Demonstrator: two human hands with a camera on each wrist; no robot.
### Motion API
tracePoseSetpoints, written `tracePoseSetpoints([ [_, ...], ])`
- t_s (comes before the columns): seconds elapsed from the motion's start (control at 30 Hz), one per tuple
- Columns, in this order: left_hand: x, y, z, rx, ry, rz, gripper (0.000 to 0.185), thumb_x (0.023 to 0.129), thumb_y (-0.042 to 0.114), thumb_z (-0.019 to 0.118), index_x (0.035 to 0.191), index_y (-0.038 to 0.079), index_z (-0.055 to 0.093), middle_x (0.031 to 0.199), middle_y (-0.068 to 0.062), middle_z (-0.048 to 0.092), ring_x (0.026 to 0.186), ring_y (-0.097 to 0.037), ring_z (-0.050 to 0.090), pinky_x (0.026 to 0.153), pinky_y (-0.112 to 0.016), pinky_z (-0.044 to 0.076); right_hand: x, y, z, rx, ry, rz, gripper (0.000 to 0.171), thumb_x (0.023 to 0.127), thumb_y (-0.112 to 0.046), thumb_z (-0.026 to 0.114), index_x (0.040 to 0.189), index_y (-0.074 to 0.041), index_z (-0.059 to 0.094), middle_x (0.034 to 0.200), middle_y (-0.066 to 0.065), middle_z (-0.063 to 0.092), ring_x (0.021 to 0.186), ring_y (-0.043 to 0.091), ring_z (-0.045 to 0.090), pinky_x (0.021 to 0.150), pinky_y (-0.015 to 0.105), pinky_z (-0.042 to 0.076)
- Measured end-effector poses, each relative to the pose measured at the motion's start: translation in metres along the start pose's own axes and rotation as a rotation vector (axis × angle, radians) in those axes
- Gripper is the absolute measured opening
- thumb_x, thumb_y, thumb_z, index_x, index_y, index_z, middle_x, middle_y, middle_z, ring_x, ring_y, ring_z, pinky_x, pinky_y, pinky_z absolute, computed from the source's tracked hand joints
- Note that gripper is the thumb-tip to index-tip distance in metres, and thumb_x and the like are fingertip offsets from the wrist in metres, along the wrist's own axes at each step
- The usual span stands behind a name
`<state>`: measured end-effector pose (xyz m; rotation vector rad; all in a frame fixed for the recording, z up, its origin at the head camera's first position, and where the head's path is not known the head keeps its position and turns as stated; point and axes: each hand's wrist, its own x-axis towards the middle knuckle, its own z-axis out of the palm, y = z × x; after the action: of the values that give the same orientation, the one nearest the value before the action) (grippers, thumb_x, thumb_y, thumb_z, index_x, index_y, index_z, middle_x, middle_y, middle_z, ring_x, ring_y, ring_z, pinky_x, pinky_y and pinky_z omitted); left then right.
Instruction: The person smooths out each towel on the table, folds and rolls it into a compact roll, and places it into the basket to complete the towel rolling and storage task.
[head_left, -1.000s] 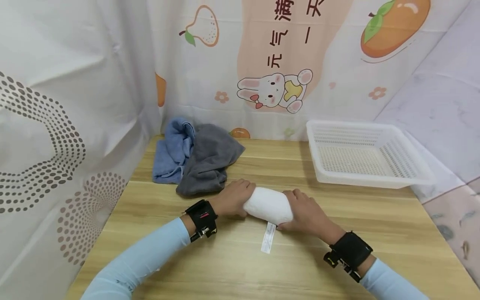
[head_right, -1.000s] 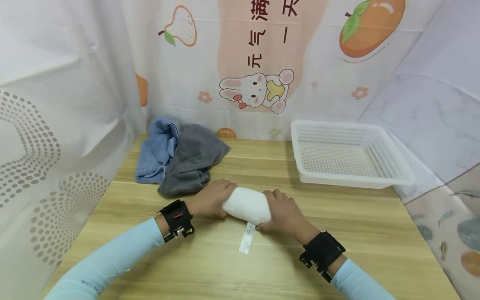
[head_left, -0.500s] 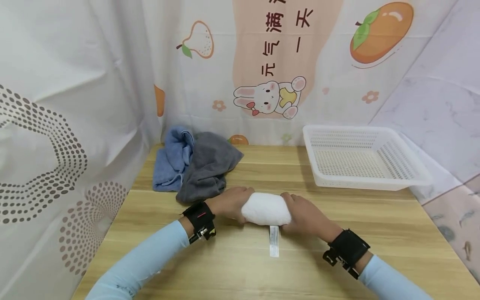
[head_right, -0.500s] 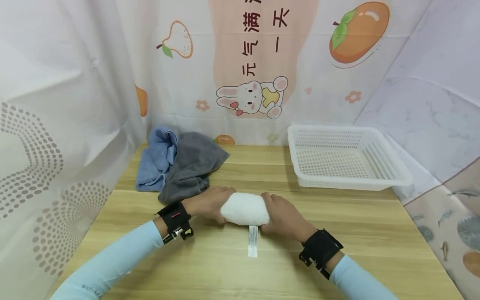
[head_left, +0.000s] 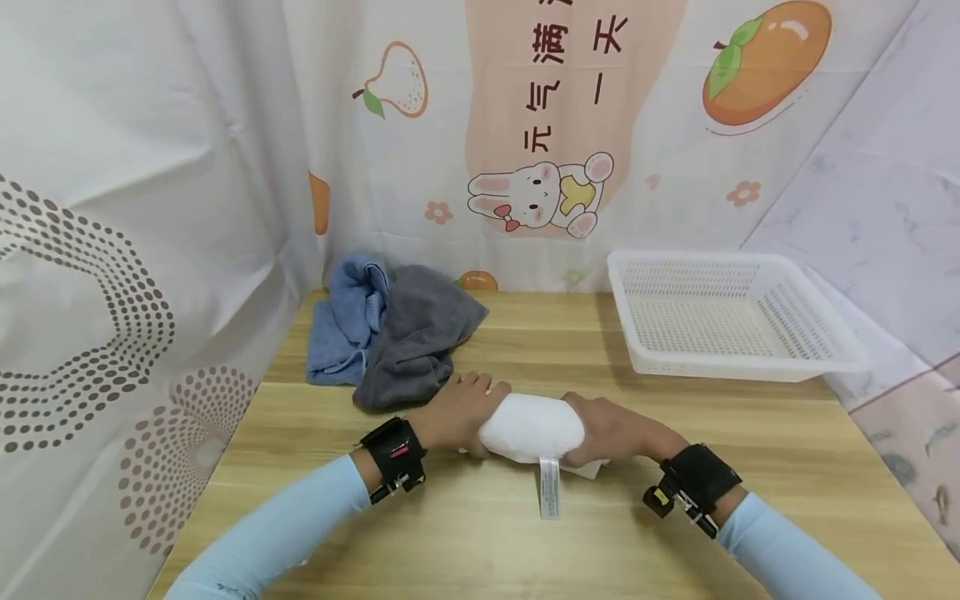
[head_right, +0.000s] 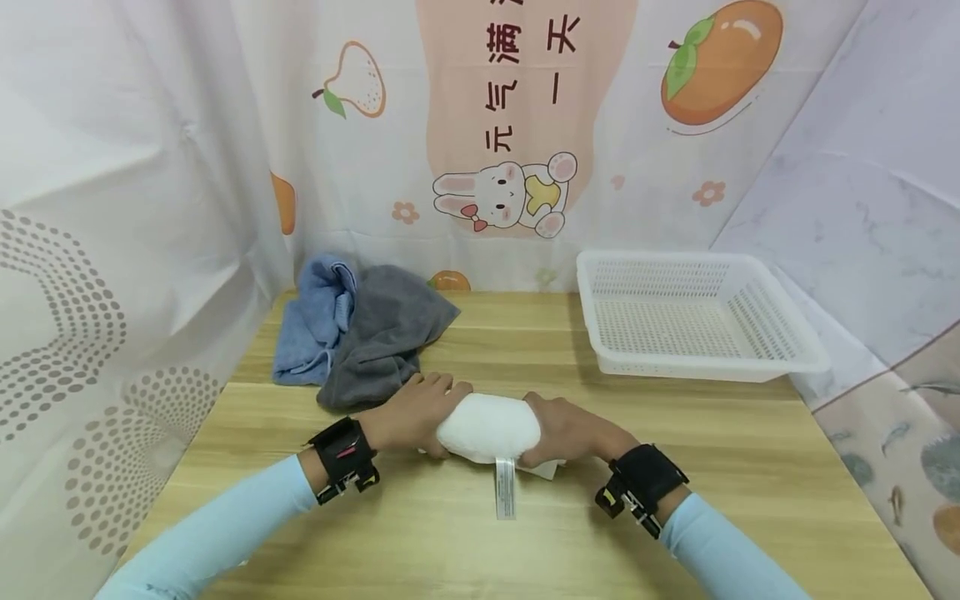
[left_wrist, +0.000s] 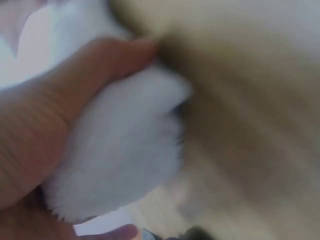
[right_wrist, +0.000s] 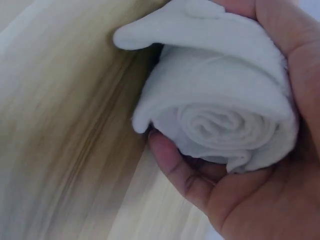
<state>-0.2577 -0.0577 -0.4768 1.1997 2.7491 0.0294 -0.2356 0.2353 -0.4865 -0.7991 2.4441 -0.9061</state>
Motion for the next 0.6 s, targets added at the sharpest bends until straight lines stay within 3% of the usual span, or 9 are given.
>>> tracePoseSetpoints([
  [0.1, -0.003, 0.002, 0.000, 0.000, 0.073, 0.014, 0.092, 0.064, 0.045, 0.095, 0.138, 0.013, 0.051, 0.115, -0.009, 0.061, 0.103, -0.027, 0.061, 0.086, -0.047, 0.050, 0.000, -0.005, 0.003, -0.113, 0.072, -0.022, 0.071, 0.068, -0.033, 0.092, 0.123, -0.008, 0.054, 0.103, 0.000, 0.063, 0.089, 0.016, 0.061, 0.078, 0.036, 0.053],
  [0.3, 0.001, -0.003, -0.003, -0.139, -0.016, 0.040, 0.082, 0.062, 0.033, 0.098, 0.128, 0.013, 0.053, 0.104, -0.005, 0.064, 0.090, -0.019, 0.063, 0.077, -0.036, 0.053, -0.005, -0.014, 0.032, -0.459, 0.318, -0.004, 0.087, 0.060, -0.036, 0.093, 0.131, -0.003, 0.055, 0.107, 0.010, 0.058, 0.090, 0.027, 0.059, 0.074, 0.046, 0.053],
  [0.47, 0.005, -0.010, 0.002, -0.194, -0.065, 0.066, 0.082, 0.063, 0.031, 0.097, 0.129, 0.015, 0.051, 0.102, -0.002, 0.064, 0.086, -0.015, 0.061, 0.074, -0.031, 0.052, -0.010, -0.015, 0.048, -0.577, 0.454, -0.060, 0.096, 0.060, -0.034, 0.093, 0.140, -0.001, 0.051, 0.108, 0.016, 0.061, 0.091, 0.033, 0.063, 0.076, 0.047, 0.055],
  [0.6, 0.005, -0.013, 0.001, -0.232, -0.077, 0.085, 0.082, 0.065, 0.032, 0.096, 0.131, 0.015, 0.050, 0.102, -0.003, 0.065, 0.087, -0.015, 0.062, 0.075, -0.031, 0.052, -0.012, -0.016, 0.048, -0.564, 0.467, -0.067, 0.098, 0.059, -0.030, 0.094, 0.142, -0.002, 0.049, 0.106, 0.017, 0.062, 0.091, 0.032, 0.063, 0.076, 0.047, 0.055],
])
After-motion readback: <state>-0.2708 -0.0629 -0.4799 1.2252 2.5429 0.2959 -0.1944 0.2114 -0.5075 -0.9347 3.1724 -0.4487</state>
